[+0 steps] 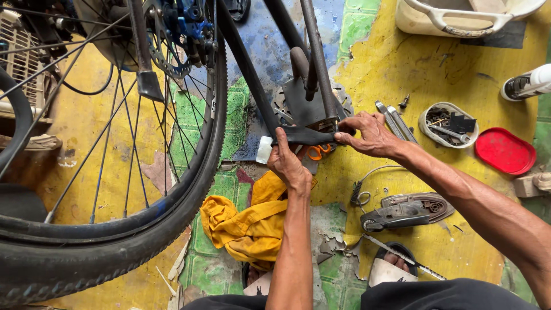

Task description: The person removes a bicycle tire from the wheel, cuts a patch with scissors, and applies it to the inner tube. They then use a hand iron to heat and seal the patch onto the tube.

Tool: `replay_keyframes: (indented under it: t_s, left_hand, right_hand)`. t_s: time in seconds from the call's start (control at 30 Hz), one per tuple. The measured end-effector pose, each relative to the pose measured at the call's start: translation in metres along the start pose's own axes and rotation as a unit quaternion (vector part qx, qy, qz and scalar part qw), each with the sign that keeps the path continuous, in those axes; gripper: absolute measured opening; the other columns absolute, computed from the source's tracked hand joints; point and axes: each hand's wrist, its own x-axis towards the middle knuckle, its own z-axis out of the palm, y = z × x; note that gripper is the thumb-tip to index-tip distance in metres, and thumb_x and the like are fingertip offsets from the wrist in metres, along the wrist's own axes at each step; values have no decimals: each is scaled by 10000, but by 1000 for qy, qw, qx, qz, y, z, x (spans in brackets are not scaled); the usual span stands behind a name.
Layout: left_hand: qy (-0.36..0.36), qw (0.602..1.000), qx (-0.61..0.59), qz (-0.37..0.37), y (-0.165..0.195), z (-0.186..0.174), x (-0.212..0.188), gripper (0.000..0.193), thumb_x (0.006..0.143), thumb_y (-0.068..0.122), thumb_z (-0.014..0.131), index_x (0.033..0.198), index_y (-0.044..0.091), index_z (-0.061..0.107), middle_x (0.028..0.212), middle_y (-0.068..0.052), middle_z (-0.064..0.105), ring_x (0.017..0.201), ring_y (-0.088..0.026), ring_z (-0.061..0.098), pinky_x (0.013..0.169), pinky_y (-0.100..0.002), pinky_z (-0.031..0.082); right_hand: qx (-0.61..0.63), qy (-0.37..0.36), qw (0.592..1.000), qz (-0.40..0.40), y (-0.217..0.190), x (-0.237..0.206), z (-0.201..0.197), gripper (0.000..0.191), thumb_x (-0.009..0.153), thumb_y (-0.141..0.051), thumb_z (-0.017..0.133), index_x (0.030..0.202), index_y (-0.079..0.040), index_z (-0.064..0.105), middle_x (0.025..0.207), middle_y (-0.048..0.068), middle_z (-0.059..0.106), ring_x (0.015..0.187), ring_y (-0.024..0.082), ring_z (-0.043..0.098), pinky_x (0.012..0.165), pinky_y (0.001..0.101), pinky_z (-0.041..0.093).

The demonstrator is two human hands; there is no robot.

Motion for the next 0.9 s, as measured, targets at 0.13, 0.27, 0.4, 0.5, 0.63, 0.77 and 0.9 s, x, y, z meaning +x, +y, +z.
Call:
replay_keyframes:
  t_s: [0.13, 0.27, 0.4, 0.5, 0.63, 0.77, 0.9]
  left_hand:
    - [11, 999, 24, -32, 3, -5, 7, 326, 910, 321, 734, 793, 17, 720, 789, -58, 722, 665, -135, 708, 571, -383, 669]
    - [-7, 998, 55, -8, -6, -5, 11, 334, 904, 323, 752, 725, 46, 693, 703, -37, 694, 610, -125, 683, 567, -355, 651]
    - [13, 995, 88, 53, -17, 9, 17, 600, 972, 320, 821, 557, 109, 442, 537, 37, 453, 491, -81, 444, 517, -318, 582]
    - [69, 932, 349, 60, -15, 12, 23, 652, 1007, 395, 771, 573, 30, 450, 513, 1, 367, 493, -135, 327, 495, -358, 309]
    - [26, 887, 405, 219, -10, 2, 35, 441, 939, 424, 711, 679, 68, 686, 524, 26, 524, 486, -119, 453, 516, -347, 394]
    - [2, 907, 386, 168, -6, -18, 40, 540, 979, 447, 723, 682, 0, 662, 601, -21, 493, 603, -130, 425, 571, -336, 378]
    - [47, 905, 412, 99, -11, -21, 33, 527, 946, 458, 745, 700, -6, 698, 620, -51, 617, 592, -143, 506, 590, -322, 440]
  right_hand:
    - [142, 2, 989, 30, 4, 2, 5, 360, 906, -450, 720, 925, -92, 690, 904, 123, 782, 833, 210, 696, 825, 397, 548]
    - [156, 113, 977, -94, 11, 7, -3, 325, 930, -366, 749, 938, -74, 606, 1015, 104, 709, 894, 214, 658, 786, 393, 546]
    - [127, 126, 983, -41, 11, 22, -21, 364, 912, -351, 753, 1012, -45, 583, 899, 138, 651, 849, 265, 622, 778, 419, 520]
    - [113, 140, 982, -53, 8, 35, -32, 374, 915, -340, 747, 1047, -35, 574, 912, 137, 650, 857, 271, 631, 786, 416, 516]
    - [99, 128, 985, -54, 9, 45, -33, 390, 891, -330, 762, 1090, -39, 595, 924, 135, 672, 860, 278, 651, 800, 421, 523]
    - [127, 154, 977, -72, 15, 49, -27, 402, 892, -322, 768, 1112, -37, 590, 996, 123, 699, 948, 239, 694, 870, 385, 547]
    - [157, 127, 978, -60, 21, 52, -25, 383, 895, -289, 779, 1133, -48, 599, 1025, 104, 697, 978, 218, 676, 892, 380, 542]
